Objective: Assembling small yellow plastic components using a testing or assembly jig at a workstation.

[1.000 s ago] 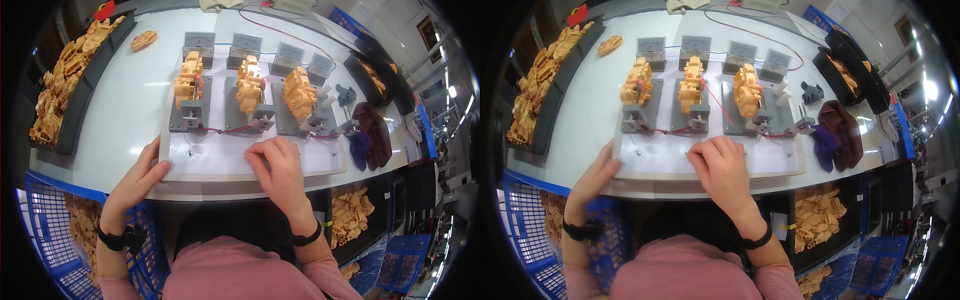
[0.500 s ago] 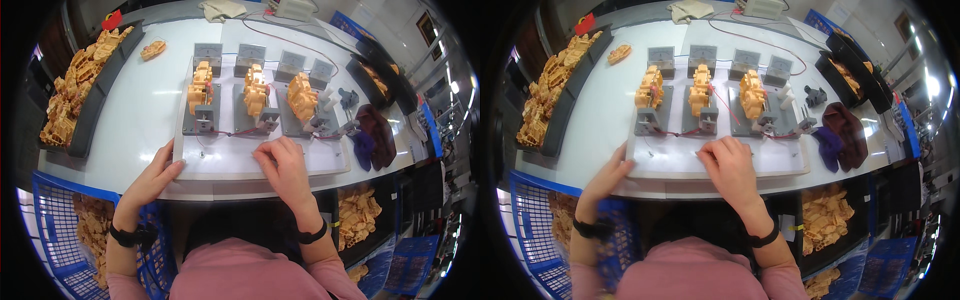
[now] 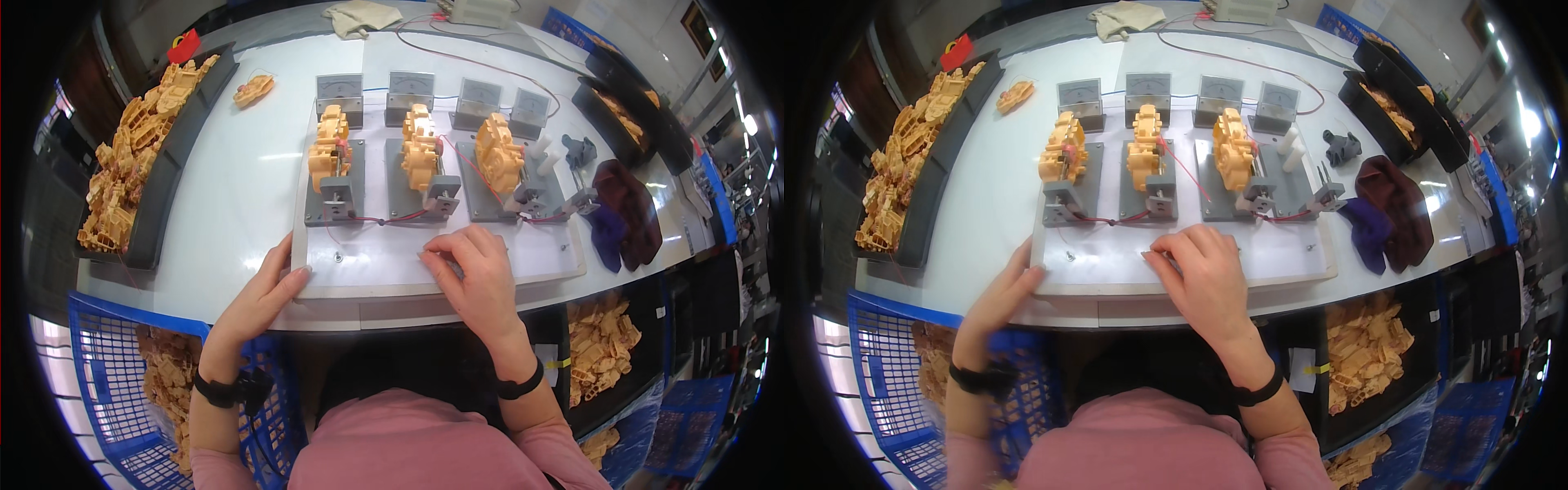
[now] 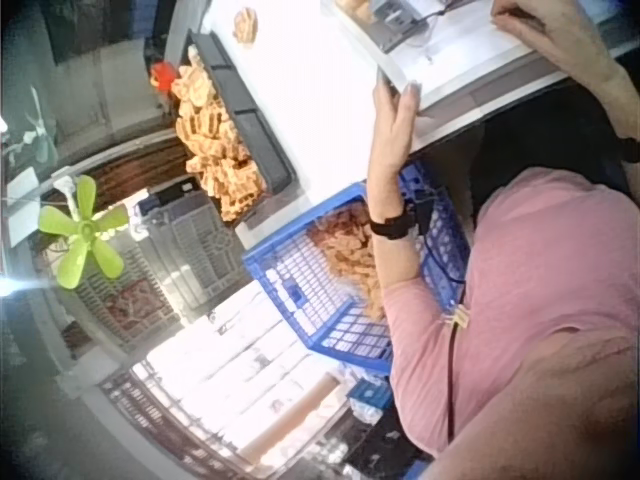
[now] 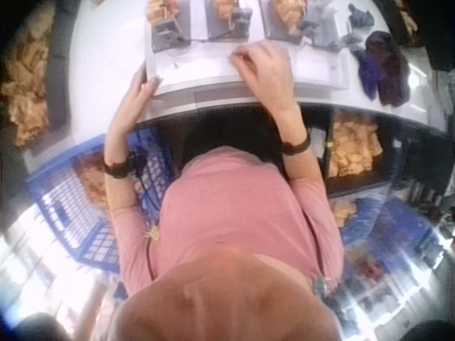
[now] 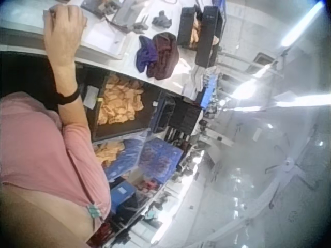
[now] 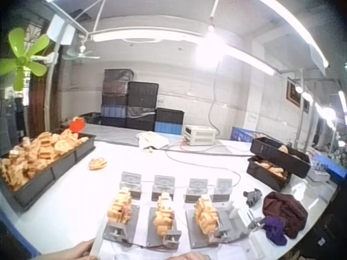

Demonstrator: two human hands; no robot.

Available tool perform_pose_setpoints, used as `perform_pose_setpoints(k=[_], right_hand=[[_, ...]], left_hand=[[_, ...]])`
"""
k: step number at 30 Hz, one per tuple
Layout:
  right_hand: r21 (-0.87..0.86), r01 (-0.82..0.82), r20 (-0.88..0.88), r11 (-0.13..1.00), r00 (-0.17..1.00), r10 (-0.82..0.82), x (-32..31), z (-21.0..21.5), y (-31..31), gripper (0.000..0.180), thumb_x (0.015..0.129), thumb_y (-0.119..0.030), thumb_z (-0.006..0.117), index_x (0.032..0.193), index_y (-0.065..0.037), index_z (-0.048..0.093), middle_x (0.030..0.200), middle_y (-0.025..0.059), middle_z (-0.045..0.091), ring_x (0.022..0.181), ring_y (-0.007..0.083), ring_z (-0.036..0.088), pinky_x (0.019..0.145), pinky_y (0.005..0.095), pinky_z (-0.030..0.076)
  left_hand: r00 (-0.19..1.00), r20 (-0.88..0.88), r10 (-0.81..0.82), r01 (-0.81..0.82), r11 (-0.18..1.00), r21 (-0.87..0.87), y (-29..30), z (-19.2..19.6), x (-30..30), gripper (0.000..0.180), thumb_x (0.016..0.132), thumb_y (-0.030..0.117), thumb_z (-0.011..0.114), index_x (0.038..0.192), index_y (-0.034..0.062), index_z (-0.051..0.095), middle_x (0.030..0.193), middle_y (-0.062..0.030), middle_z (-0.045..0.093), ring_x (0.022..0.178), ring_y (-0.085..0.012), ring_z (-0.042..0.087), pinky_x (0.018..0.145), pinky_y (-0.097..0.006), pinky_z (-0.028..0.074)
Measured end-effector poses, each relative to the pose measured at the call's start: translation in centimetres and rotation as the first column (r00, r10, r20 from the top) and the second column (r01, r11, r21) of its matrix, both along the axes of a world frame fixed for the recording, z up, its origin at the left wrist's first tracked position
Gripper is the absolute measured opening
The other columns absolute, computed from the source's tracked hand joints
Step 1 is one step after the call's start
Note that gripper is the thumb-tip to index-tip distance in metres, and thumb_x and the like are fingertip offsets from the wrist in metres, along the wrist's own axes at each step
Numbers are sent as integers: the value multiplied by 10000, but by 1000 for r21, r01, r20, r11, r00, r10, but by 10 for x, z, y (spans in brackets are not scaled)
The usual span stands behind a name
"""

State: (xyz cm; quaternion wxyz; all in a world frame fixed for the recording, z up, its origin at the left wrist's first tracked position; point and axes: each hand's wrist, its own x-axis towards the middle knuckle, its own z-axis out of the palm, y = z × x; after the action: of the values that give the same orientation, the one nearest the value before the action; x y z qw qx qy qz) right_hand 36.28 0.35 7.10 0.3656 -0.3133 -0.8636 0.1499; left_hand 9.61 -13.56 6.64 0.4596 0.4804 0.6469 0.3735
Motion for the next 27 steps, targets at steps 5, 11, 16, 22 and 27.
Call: perform_pose_setpoints(k=[5, 11, 16, 22, 27], right_hand=[[55, -7, -34, 998, 999, 9, 1, -4, 3, 119, 804, -136, 756, 870, -85, 670, 814, 37, 606, 779, 250, 576, 749, 359, 424], [77, 9, -22, 997, 1000, -7, 2, -4, 1, 148, 812, -171, 748, 903, -101, 655, 837, 19, 598, 817, 226, 587, 762, 362, 421], [76, 4, -39, 997, 999, -1, 4, -4, 1, 142, 811, -166, 746, 899, -101, 655, 851, 19, 605, 826, 229, 587, 765, 364, 421], [61, 18, -34, 998, 999, -16, 2, -5, 0, 137, 811, -160, 744, 896, -100, 655, 850, 22, 607, 826, 240, 585, 774, 365, 420], [44, 7, -25, 999, 1000, -6, 0, -2, 0, 130, 803, -116, 749, 898, -88, 665, 821, 36, 611, 805, 248, 574, 769, 358, 421]], left_hand=[[973, -178, 149, -122, 981, 151, 0, 1, 11, 635, 964, 236, 580, 1509, 37, 321, 1409, -159, 430, 1267, -263, 460, 1025, -349, 414], [858, -472, 204, -20, 931, 365, 3, 28, 29, 388, 832, 120, 716, 1210, 70, 644, 1112, -87, 574, 998, -221, 541, 846, -335, 459], [811, -563, 158, 82, 922, 378, 22, 32, 43, 244, 851, 133, 716, 1082, 59, 689, 1007, -100, 601, 975, -260, 556, 831, -351, 469], [891, -425, 157, 8, 932, 362, 26, 23, 39, 152, 847, 98, 713, 991, 47, 699, 962, -97, 611, 945, -266, 566, 802, -357, 480], [896, -391, 209, -20, 900, 435, 25, 16, 41, 119, 844, 74, 707, 960, 46, 699, 950, -90, 610, 934, -260, 564, 800, -352, 472]])
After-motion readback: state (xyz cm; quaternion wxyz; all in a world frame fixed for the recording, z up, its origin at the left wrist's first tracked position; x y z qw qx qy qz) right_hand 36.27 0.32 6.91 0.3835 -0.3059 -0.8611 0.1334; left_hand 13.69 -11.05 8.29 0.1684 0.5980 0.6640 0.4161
